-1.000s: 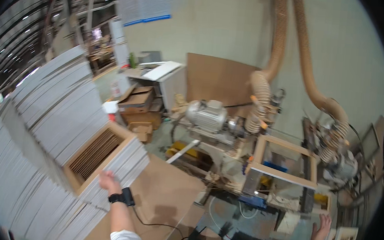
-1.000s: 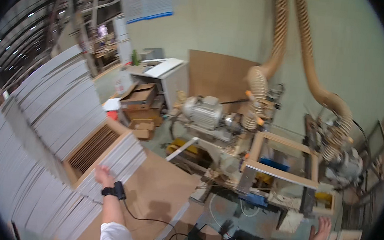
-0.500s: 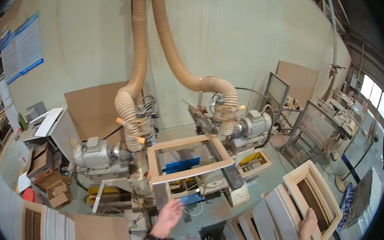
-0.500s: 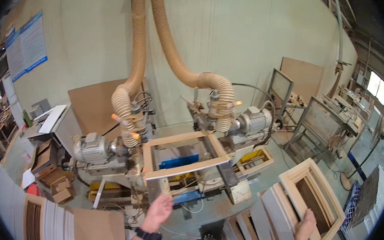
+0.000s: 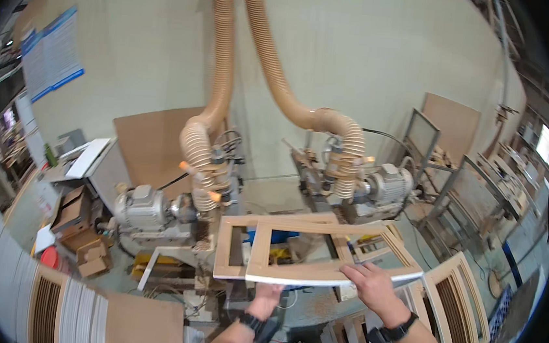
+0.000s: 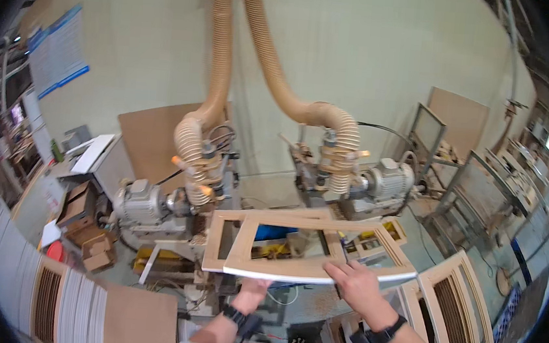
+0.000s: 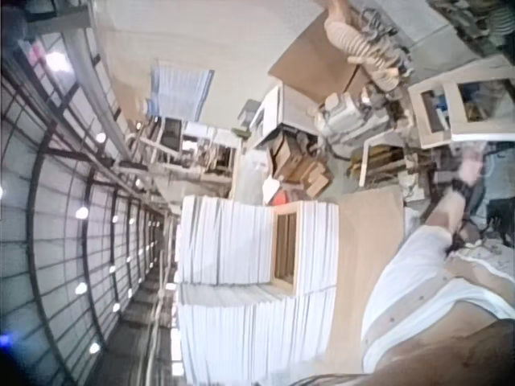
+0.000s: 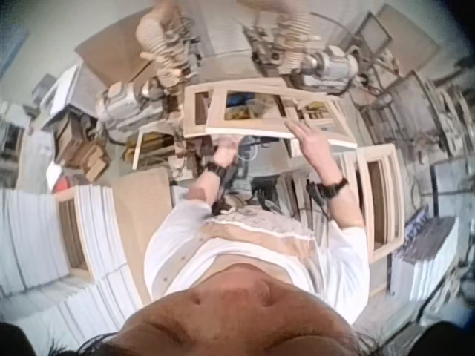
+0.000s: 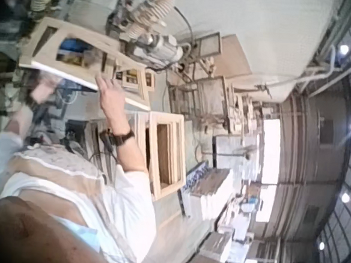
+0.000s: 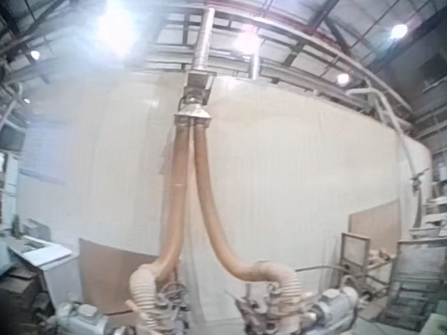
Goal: Operating a woodworking machine to assemble wooden door or window frames and stacking the finished products.
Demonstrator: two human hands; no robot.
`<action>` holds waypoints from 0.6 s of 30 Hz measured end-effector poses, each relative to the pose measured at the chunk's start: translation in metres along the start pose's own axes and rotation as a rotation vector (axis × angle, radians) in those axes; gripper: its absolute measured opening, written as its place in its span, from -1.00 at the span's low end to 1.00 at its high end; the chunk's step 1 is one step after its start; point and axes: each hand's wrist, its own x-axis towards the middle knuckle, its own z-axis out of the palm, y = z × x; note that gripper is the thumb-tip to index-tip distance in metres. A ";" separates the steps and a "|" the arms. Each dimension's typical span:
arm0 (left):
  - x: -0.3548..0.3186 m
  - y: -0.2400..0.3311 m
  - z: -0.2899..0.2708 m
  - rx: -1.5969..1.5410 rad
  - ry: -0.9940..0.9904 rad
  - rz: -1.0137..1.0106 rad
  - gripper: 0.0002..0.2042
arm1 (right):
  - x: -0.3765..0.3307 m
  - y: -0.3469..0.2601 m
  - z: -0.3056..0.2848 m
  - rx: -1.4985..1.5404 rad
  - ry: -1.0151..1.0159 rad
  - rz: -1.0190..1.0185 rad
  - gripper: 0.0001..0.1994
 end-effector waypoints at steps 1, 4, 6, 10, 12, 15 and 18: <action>-0.027 0.007 -0.014 0.006 0.172 -0.071 -0.81 | 0.015 0.000 0.026 0.037 0.002 -0.040 -0.68; -0.144 0.065 0.042 0.070 0.192 -0.140 -0.72 | 0.039 0.016 0.086 0.009 -0.001 -0.131 -0.68; -0.200 0.105 0.012 0.227 0.413 -0.302 -0.70 | 0.052 0.001 0.122 -0.007 0.013 -0.135 -0.67; -0.304 0.159 -0.016 0.264 0.568 -0.127 -0.75 | 0.055 0.001 0.198 0.029 -0.107 -0.051 -0.69; -0.346 0.181 -0.035 0.291 0.626 -0.070 -0.76 | 0.062 0.011 0.235 -0.031 -0.169 -0.007 -0.71; -0.381 0.202 -0.025 0.340 0.801 0.131 -0.73 | 0.083 0.025 0.265 -0.014 -0.154 -0.016 -0.71; -0.402 0.218 -0.022 0.225 0.933 0.409 -0.67 | 0.091 0.021 0.253 0.116 -0.144 -0.026 -0.71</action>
